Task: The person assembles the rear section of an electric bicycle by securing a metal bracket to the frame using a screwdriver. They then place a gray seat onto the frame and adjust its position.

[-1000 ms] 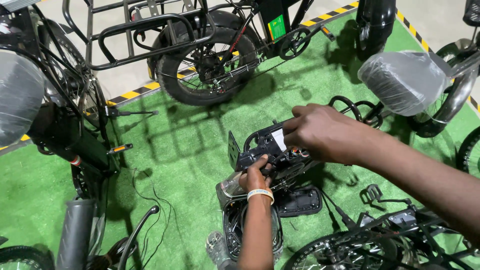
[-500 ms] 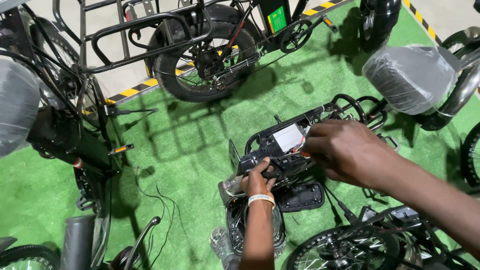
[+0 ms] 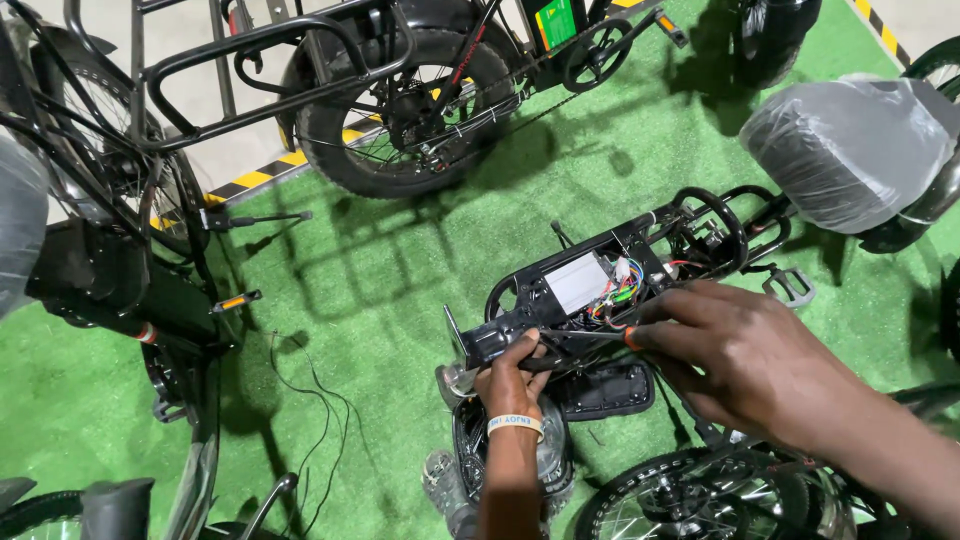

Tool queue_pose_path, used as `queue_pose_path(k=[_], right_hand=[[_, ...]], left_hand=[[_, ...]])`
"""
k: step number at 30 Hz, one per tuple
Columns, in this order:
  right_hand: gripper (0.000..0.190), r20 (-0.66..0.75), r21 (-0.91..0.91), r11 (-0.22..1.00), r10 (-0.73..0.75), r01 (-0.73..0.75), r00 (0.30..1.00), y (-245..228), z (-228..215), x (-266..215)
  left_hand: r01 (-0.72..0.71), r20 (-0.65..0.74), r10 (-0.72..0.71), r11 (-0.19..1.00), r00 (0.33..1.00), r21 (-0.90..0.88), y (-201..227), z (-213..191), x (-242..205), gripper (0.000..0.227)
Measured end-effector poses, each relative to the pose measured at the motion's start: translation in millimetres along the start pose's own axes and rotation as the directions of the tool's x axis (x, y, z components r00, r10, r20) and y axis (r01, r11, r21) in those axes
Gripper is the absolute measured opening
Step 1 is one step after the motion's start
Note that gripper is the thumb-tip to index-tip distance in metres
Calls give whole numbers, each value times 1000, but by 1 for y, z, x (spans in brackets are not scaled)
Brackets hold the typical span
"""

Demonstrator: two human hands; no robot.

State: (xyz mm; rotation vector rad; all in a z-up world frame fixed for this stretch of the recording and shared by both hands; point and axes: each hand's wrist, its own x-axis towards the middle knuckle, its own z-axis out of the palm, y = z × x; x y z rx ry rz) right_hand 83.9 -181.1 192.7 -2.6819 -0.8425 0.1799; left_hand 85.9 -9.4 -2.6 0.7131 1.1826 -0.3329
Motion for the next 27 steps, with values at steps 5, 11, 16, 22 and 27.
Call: queue_pose_path(k=[5,11,16,22,27], right_hand=[[43,12,-27,999,20,-20,1000,6,-1,-8],[31,-41,-42,999,1,-3,999,5,6,-5],[41,38,-59,998,4,-2,999,11,5,-7],[32,174,-32,995,-87,94,981,1,-13,23],[26,433,-182,975,-40,131,901,-15,-15,68]], left_hand=[[-4,0,4,999,1000,41,2,1,-2,24],[-1,-4,1,999,1000,45,4,2,-6,25],[-5,-9,6,997,1000,71,3,1,-5,26],[-15,0,15,999,1000,33,0,0,-2,26],[-27,-1,27,999,1000,24,-4,-1,-1,26]])
